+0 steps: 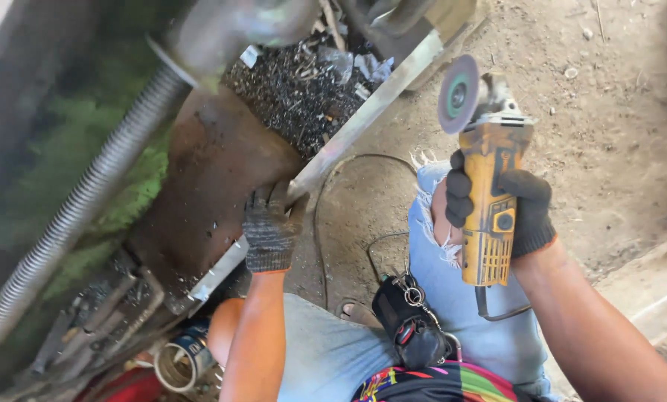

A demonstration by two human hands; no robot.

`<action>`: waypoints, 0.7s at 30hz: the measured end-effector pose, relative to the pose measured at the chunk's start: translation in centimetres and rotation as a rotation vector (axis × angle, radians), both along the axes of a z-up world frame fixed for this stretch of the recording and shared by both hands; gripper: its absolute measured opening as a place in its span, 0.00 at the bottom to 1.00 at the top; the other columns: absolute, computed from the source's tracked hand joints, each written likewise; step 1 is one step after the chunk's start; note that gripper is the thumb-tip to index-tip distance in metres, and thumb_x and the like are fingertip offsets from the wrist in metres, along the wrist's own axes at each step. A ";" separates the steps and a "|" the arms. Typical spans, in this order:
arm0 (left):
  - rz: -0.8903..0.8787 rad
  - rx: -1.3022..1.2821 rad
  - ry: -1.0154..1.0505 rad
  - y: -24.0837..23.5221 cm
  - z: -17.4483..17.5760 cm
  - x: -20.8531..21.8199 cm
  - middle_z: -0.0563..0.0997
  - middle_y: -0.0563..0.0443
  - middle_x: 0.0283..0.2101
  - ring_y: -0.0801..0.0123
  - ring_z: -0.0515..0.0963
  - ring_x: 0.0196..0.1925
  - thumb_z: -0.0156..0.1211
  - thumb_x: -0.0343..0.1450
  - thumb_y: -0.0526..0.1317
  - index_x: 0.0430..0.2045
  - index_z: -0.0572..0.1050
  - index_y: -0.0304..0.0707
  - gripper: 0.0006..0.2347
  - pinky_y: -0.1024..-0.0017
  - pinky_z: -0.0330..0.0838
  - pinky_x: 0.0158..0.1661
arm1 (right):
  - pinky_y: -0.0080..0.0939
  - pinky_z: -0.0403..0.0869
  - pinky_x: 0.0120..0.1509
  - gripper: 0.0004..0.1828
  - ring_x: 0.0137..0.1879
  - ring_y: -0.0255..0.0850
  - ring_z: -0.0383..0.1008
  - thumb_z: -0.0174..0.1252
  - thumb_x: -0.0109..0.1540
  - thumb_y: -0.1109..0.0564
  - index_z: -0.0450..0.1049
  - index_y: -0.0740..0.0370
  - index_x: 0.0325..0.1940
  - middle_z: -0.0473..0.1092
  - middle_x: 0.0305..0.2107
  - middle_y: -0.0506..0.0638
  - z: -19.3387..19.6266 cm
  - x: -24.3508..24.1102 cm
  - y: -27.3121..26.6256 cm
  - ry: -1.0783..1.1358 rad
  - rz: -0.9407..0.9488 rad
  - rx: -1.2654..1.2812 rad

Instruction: Using a handheld angle grinder to smooth and finish the edges of a metal bar in a workshop environment.

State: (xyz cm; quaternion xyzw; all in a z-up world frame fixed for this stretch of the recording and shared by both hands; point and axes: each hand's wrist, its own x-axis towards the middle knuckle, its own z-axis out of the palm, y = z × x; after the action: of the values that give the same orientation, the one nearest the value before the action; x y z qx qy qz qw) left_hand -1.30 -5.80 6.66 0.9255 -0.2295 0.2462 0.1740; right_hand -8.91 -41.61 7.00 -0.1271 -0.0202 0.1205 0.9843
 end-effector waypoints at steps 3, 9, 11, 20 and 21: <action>-0.063 -0.308 0.320 -1.6 2.5 -1.0 0.80 0.39 0.46 0.70 0.76 0.58 0.59 0.79 0.49 0.49 0.79 0.23 0.20 0.81 0.62 0.64 | 0.51 0.74 0.42 0.35 0.35 0.48 0.72 0.59 0.57 0.51 0.64 0.74 0.63 0.69 0.35 0.60 0.2 -0.4 -0.5 0.008 -0.007 -0.005; 0.294 -0.005 0.526 -1.2 -0.3 -0.4 0.78 0.32 0.57 0.40 0.80 0.52 0.73 0.67 0.52 0.55 0.79 0.37 0.26 0.47 0.78 0.49 | 0.50 0.77 0.40 0.31 0.33 0.48 0.76 0.58 0.54 0.53 0.71 0.72 0.58 0.73 0.32 0.60 2.7 -0.6 -2.3 0.130 -0.021 0.000; 0.297 0.028 0.504 -1.1 -0.9 -0.5 0.78 0.33 0.55 0.40 0.81 0.52 0.73 0.66 0.54 0.53 0.79 0.38 0.26 0.48 0.78 0.49 | 0.52 0.78 0.40 0.31 0.32 0.50 0.77 0.58 0.53 0.52 0.71 0.72 0.58 0.74 0.32 0.61 1.0 -0.9 -2.5 0.178 -0.035 0.018; 0.145 0.146 0.146 -1.3 -0.8 0.1 0.82 0.41 0.36 0.48 0.84 0.33 0.74 0.64 0.55 0.41 0.83 0.38 0.21 0.55 0.81 0.36 | 0.56 0.80 0.40 0.30 0.33 0.53 0.78 0.58 0.55 0.53 0.72 0.73 0.58 0.75 0.33 0.65 0.0 -0.6 -4.1 0.241 -0.013 0.005; 0.107 0.226 -0.004 -0.7 -1.3 0.0 0.81 0.44 0.33 0.49 0.83 0.32 0.78 0.62 0.53 0.38 0.83 0.39 0.20 0.59 0.81 0.35 | 0.55 0.80 0.41 0.31 0.34 0.52 0.78 0.59 0.56 0.51 0.71 0.73 0.59 0.75 0.34 0.63 -0.1 -0.7 -3.8 0.237 0.013 -0.020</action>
State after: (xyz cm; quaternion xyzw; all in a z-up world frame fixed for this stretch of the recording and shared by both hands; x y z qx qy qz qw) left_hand -1.28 -6.47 5.35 0.9495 -0.2064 0.2297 0.0548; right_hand -9.58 -45.38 6.87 -0.1217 0.0965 0.1412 0.9777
